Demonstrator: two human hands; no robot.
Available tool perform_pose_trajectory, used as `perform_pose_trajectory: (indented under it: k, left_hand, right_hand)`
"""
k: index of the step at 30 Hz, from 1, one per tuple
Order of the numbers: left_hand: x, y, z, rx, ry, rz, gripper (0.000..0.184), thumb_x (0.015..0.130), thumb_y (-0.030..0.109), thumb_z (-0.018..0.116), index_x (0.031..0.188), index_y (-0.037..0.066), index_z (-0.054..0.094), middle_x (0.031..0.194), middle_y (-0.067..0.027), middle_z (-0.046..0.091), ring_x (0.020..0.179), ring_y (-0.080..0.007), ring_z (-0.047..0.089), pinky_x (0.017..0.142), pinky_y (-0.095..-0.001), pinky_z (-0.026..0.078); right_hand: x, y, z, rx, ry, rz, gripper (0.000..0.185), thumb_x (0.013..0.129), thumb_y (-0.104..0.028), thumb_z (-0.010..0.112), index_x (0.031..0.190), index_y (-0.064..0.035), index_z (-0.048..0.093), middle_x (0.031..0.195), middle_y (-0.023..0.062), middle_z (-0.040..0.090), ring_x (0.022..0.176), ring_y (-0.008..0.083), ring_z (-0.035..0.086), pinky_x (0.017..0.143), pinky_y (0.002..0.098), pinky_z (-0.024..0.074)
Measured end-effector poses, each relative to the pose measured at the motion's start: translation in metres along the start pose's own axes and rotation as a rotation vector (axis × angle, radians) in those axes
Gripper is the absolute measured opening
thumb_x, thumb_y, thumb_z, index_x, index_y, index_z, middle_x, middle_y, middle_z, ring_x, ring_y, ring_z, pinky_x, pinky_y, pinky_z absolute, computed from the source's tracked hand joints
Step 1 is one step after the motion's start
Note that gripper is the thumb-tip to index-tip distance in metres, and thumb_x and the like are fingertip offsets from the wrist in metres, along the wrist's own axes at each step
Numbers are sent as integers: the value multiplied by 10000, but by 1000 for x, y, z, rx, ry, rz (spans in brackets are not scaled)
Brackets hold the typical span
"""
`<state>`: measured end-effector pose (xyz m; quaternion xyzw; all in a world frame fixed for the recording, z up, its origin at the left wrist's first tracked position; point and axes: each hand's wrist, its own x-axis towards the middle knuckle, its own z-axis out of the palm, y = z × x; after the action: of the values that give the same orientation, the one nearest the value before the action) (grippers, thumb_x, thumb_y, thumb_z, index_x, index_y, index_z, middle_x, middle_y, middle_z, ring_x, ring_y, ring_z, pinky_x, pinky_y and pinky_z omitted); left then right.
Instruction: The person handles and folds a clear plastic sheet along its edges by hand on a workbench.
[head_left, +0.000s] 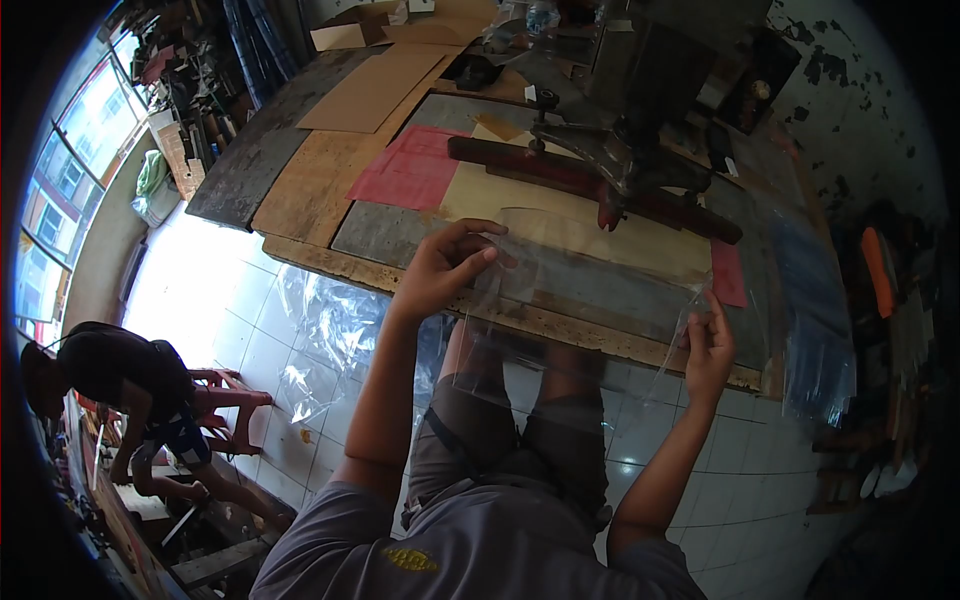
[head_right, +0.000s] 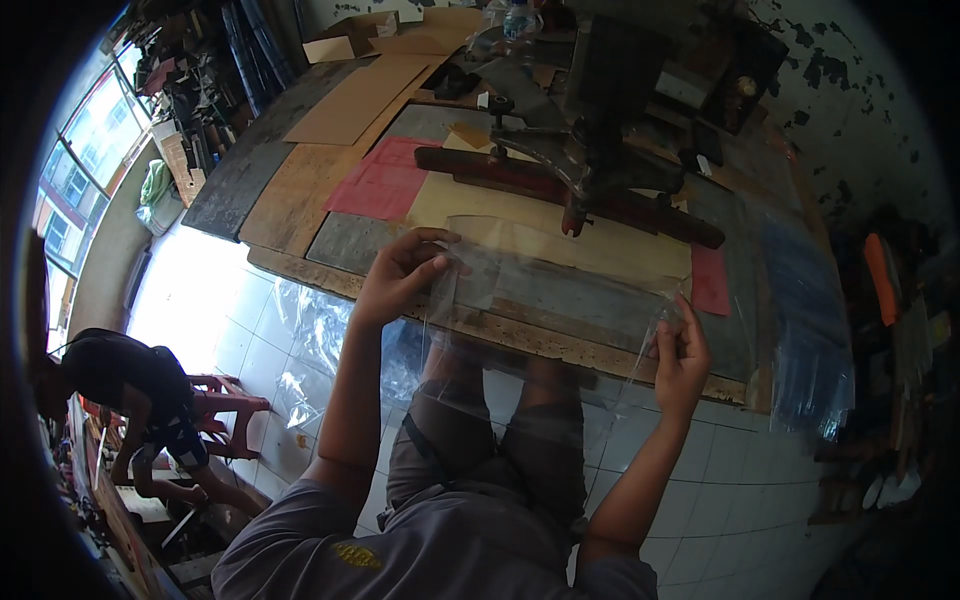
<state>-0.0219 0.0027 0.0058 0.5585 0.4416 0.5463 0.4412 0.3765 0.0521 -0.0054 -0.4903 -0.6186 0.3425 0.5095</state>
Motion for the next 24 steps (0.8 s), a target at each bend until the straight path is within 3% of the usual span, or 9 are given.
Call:
perform_pose_trajectory:
  k: [11,14,24]
  left_hand:
    - [-2,0,3,-62,29,9,494,931,177,796,1341,-3,586,919,-13,688,952,-94,688,820,-244,514]
    - [-3,-1,1,-67,-2,-4,579,916,230,819,1363,-7,538,992,-64,720,997,-138,707,876,-274,524]
    - [-1,3,6,-78,-7,76,639,868,186,854,1383,-4,526,1098,-79,692,1028,-162,693,957,-344,554]
  right_hand:
    - [0,1,-1,-11,-6,-12,435,1032,-98,629,1454,-11,564,786,-31,565,720,43,542,680,225,463]
    - [0,1,-1,-10,-4,-6,438,1031,-97,633,1454,-11,563,784,-31,564,721,44,544,681,224,464]
    - [1,2,-1,14,-5,-14,450,1027,-104,646,1458,-11,558,780,-30,557,718,48,550,682,226,467]
